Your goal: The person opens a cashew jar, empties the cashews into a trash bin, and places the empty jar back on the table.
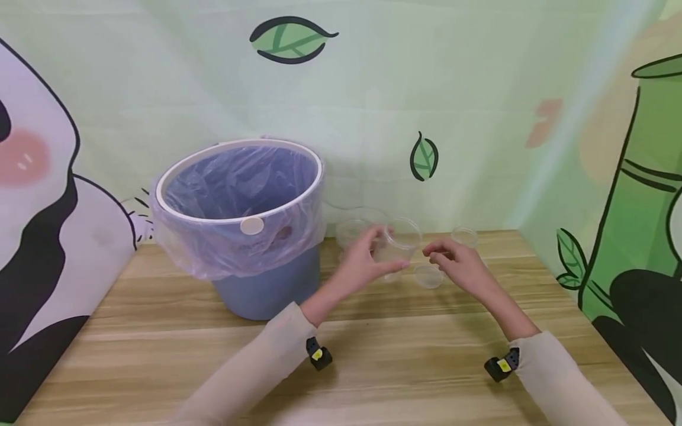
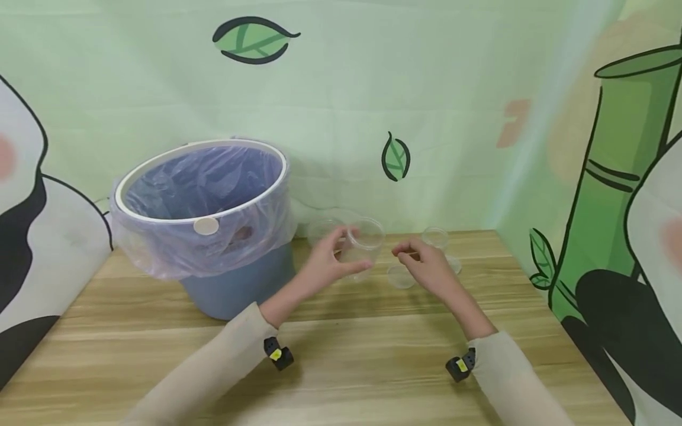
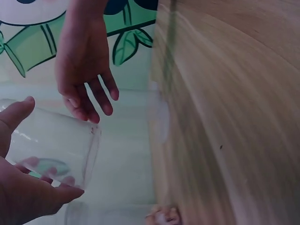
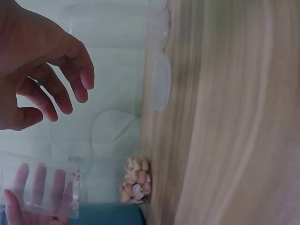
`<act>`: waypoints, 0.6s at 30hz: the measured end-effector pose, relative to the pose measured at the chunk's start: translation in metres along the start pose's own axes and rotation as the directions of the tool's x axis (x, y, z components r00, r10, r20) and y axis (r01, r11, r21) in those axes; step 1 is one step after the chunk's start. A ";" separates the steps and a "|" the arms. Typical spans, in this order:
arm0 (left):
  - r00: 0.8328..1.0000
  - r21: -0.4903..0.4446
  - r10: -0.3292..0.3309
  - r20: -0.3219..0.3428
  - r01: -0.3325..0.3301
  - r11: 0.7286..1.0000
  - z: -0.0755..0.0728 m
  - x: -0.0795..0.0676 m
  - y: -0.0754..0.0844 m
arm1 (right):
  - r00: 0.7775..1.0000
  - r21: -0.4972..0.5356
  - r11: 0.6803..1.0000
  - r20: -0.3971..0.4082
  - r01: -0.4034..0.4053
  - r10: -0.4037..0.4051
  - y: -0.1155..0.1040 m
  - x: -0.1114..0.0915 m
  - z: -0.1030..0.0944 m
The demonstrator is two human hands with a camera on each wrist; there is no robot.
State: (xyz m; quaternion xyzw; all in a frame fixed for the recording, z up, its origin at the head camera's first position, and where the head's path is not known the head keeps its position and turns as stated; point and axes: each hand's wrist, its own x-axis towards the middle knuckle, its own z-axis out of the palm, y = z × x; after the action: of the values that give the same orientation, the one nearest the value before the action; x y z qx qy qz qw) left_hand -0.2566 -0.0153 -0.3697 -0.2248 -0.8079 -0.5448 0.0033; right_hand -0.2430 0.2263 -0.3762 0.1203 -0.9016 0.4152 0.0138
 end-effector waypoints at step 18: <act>0.996 -0.086 -0.090 -0.007 0.089 0.992 0.040 0.005 -0.029 | 0.997 -0.032 0.999 0.067 -0.033 0.036 0.021 -0.008 -0.002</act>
State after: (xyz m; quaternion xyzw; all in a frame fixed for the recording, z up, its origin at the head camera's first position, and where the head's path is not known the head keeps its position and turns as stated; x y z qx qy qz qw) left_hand -0.2623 0.0135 -0.4104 -0.1855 -0.7932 -0.5795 -0.0262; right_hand -0.2399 0.2428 -0.3916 0.1185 -0.9099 0.3970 -0.0222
